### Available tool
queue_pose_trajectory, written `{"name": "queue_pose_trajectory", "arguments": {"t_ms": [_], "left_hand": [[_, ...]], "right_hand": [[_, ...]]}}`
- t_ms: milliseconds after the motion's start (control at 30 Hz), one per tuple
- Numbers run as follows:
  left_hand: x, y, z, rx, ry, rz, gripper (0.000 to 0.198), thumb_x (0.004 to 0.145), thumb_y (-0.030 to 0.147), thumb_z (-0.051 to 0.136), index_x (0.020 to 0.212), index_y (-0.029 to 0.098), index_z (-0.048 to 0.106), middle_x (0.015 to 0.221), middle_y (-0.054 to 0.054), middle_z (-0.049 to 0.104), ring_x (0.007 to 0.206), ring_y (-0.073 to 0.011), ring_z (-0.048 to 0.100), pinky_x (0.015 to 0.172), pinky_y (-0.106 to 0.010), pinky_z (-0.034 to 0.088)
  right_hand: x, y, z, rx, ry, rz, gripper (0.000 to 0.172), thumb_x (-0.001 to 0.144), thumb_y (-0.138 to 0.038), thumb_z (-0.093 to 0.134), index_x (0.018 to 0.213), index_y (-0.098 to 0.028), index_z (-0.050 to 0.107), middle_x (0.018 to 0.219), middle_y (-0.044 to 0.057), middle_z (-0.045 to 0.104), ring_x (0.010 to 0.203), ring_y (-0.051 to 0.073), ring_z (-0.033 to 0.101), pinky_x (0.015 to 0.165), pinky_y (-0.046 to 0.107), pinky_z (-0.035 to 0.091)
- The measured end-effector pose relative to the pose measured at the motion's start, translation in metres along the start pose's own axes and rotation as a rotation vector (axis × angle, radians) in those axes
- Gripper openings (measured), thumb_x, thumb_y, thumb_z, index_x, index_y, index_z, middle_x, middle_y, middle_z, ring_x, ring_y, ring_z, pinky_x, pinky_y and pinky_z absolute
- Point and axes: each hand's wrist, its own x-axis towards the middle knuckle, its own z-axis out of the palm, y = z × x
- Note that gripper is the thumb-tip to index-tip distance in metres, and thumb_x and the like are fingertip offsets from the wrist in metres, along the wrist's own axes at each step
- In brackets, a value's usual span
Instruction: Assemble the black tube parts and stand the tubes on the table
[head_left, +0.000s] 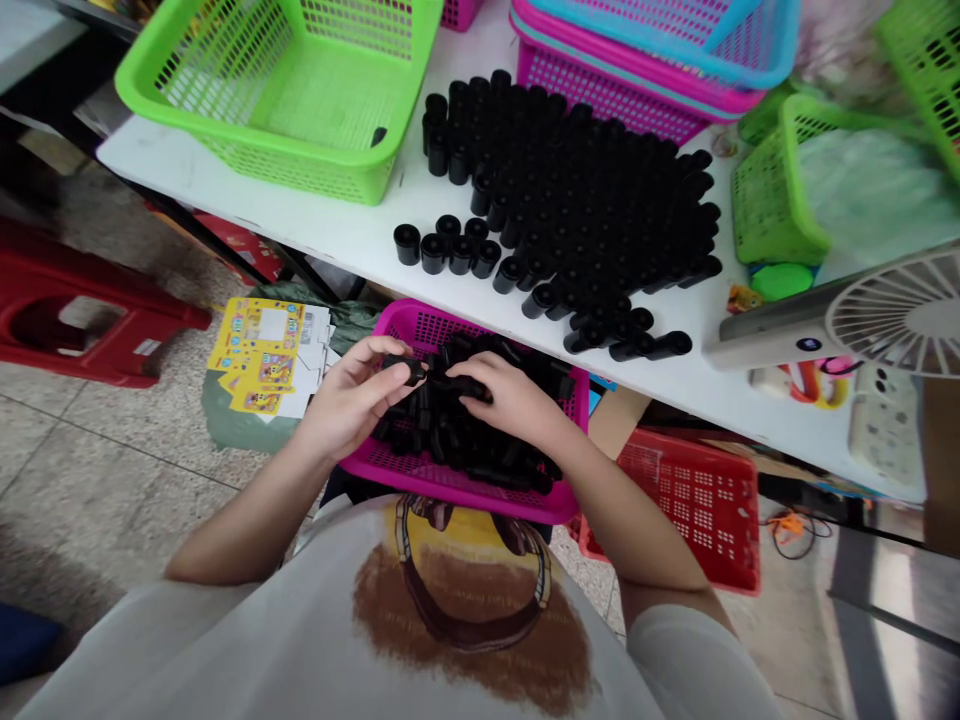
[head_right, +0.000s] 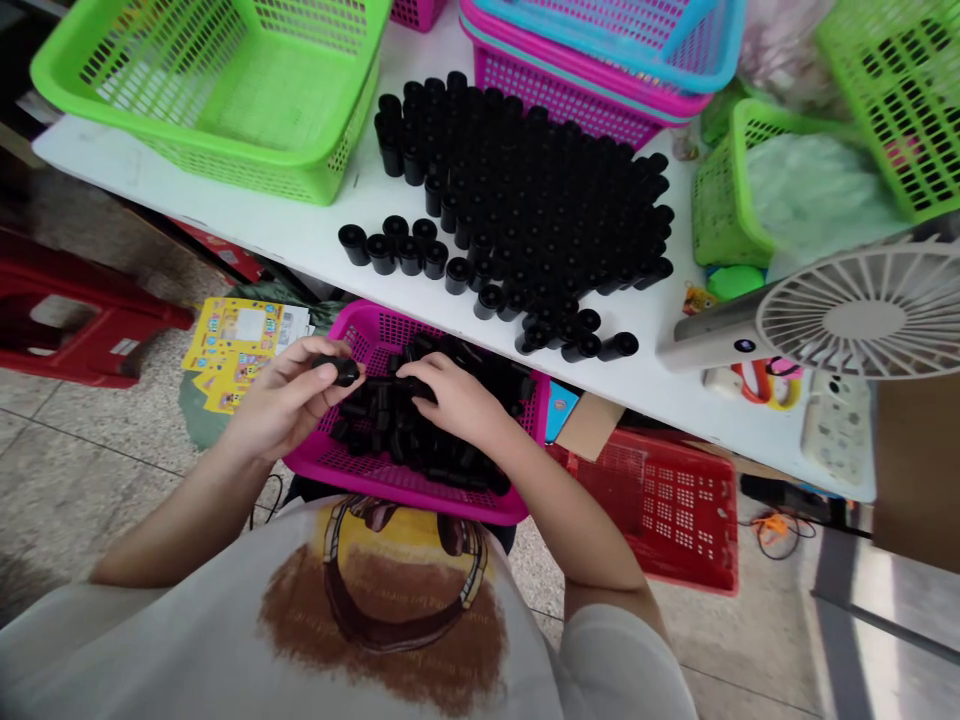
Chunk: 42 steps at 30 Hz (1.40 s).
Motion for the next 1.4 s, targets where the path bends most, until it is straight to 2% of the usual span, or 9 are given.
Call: {"name": "queue_pose_trajectory", "arguments": {"t_ms": [100,200,433,667,800,933,1033,1167,1400], "left_hand": [[-0.005,-0.006,0.003,0.01,-0.017,0.023,0.037,0.067,0.032,0.1,0.088,0.02,0.072,0.093,0.001,0.072,0.084,-0.0124,0.072,0.077,-0.023,0.062],[-0.012,-0.014,0.012,0.019,-0.047,0.069,0.034,0.067,0.031,0.1,0.084,0.02,0.073,0.092,0.0,0.071,0.084,-0.0109,0.067,0.077,-0.02,0.056],[-0.021,-0.023,0.026,-0.007,-0.152,0.048,0.032,0.07,0.031,0.099,0.085,0.021,0.073,0.094,0.001,0.07,0.076,-0.009,0.063,0.07,-0.021,0.052],[-0.023,-0.023,0.026,0.011,-0.142,0.048,0.032,0.072,0.035,0.098,0.087,0.021,0.074,0.094,0.0,0.07,0.082,-0.0108,0.064,0.072,-0.021,0.055],[-0.022,-0.018,0.024,0.065,-0.084,0.135,0.031,0.074,0.039,0.097,0.089,0.023,0.075,0.097,-0.002,0.07,0.089,-0.0137,0.064,0.078,-0.023,0.056],[-0.021,-0.019,0.028,0.087,-0.115,0.17,0.031,0.075,0.038,0.096,0.089,0.023,0.073,0.097,-0.002,0.07,0.091,-0.0145,0.064,0.083,-0.025,0.054],[-0.022,-0.026,0.033,0.084,-0.172,0.146,0.032,0.073,0.035,0.097,0.087,0.021,0.071,0.095,-0.001,0.069,0.091,-0.0145,0.065,0.084,-0.026,0.054],[-0.024,-0.034,0.038,0.048,-0.202,0.152,0.03,0.074,0.028,0.097,0.085,0.021,0.07,0.093,0.0,0.068,0.091,-0.0123,0.065,0.085,-0.024,0.053],[-0.024,-0.038,0.036,0.062,-0.203,0.135,0.031,0.073,0.027,0.097,0.087,0.021,0.07,0.094,0.0,0.068,0.094,-0.0131,0.065,0.085,-0.025,0.052]], "right_hand": [[-0.019,-0.013,0.0,0.501,0.329,0.013,0.037,0.093,-0.03,0.075,0.129,-0.029,0.065,0.124,0.006,0.068,0.098,0.017,0.072,0.083,0.035,0.066],[-0.032,-0.025,0.01,0.766,0.596,0.066,0.046,0.089,-0.042,0.081,0.128,-0.032,0.06,0.115,0.003,0.069,0.095,0.017,0.072,0.087,0.036,0.067],[-0.046,-0.034,0.026,0.922,0.818,0.095,0.045,0.094,-0.041,0.077,0.131,-0.04,0.053,0.117,0.0,0.066,0.094,0.018,0.077,0.086,0.041,0.069],[-0.053,-0.039,0.026,0.761,0.815,0.02,0.043,0.097,-0.043,0.073,0.134,-0.038,0.052,0.122,0.004,0.068,0.095,0.019,0.077,0.089,0.043,0.068],[-0.061,-0.044,0.02,0.699,0.624,-0.06,0.038,0.1,-0.036,0.069,0.136,-0.036,0.055,0.129,0.006,0.07,0.095,0.017,0.074,0.084,0.037,0.067],[-0.064,-0.044,0.023,0.69,0.526,-0.004,0.046,0.103,-0.044,0.063,0.146,-0.035,0.048,0.136,0.009,0.067,0.087,0.017,0.073,0.077,0.038,0.067],[-0.059,-0.044,0.032,0.731,0.604,0.021,0.042,0.101,-0.046,0.067,0.138,-0.035,0.05,0.129,0.008,0.068,0.084,0.018,0.072,0.065,0.035,0.066],[-0.053,-0.047,0.039,0.678,0.792,-0.043,0.038,0.094,-0.038,0.078,0.119,-0.034,0.049,0.118,0.004,0.069,0.099,0.02,0.073,0.069,0.031,0.065],[-0.052,-0.056,0.039,0.896,0.781,-0.105,0.035,0.097,-0.025,0.075,0.118,-0.036,0.049,0.129,-0.001,0.063,0.043,0.001,0.06,0.032,0.016,0.045]]}}
